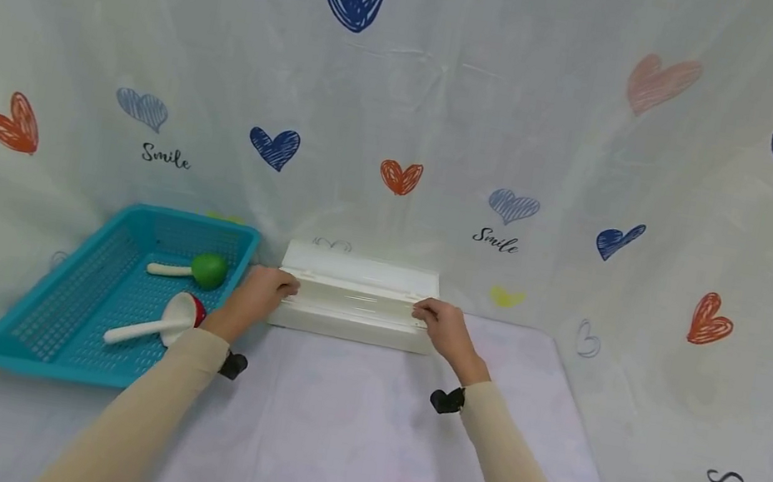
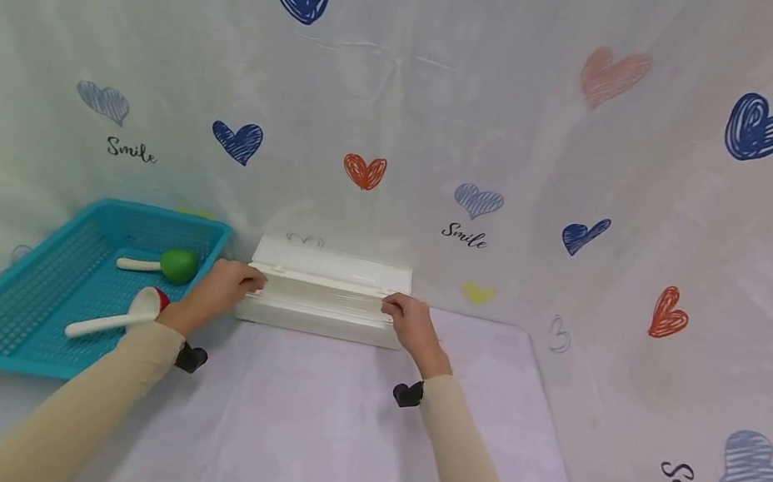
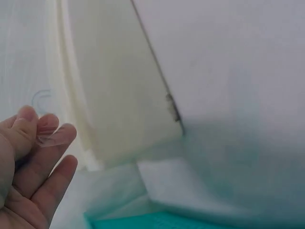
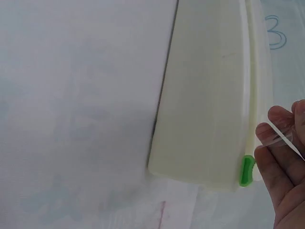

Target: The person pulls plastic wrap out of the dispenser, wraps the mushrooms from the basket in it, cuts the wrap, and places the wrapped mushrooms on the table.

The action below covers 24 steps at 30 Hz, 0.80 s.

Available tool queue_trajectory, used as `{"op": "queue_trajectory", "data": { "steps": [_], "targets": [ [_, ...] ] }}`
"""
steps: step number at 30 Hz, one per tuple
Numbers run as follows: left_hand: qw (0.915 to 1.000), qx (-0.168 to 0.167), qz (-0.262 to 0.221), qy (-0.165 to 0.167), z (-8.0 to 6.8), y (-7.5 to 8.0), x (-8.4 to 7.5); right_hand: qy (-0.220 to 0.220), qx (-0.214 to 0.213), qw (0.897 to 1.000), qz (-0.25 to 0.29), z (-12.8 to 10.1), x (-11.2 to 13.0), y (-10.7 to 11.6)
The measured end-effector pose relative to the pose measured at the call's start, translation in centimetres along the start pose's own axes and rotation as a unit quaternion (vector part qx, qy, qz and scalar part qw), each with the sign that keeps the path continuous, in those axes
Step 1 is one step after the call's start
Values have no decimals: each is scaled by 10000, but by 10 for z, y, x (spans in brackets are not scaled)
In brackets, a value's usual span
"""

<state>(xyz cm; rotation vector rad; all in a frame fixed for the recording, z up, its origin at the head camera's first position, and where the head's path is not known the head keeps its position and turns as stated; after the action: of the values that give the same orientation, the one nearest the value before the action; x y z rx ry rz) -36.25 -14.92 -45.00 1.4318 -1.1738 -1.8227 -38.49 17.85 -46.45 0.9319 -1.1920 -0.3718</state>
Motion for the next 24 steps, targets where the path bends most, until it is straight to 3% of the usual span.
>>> {"op": "queue_trajectory", "data": {
  "steps": [2,7,14,24],
  "targets": [
    [9998,-62,68,-154,0,7,-4,57,-80,9999,130,-1,3,6],
    [9990,189,60,-403,-1,16,-8,6,89,9995,310,-4,5,15],
    [9973,602,-144,-382,-6,25,-7,51,275,9994,225,-11,9,27],
    [9970,546,42,-540,-14,37,-14,239,485,9983,209,-20,26,36]
  ]
}}
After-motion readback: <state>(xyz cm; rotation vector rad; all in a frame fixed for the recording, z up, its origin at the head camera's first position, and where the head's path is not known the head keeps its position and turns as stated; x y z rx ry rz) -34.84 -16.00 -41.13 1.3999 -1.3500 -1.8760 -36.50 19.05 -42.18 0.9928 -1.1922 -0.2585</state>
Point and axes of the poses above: each hand's wrist, its own z-axis towards the middle knuckle, its own y-axis out of the back of the hand, x = y × z, the point moved 6 cm from there along z, towards the middle knuckle, and after that the axes turned 10 degrees about x, right-handed, at the moved point
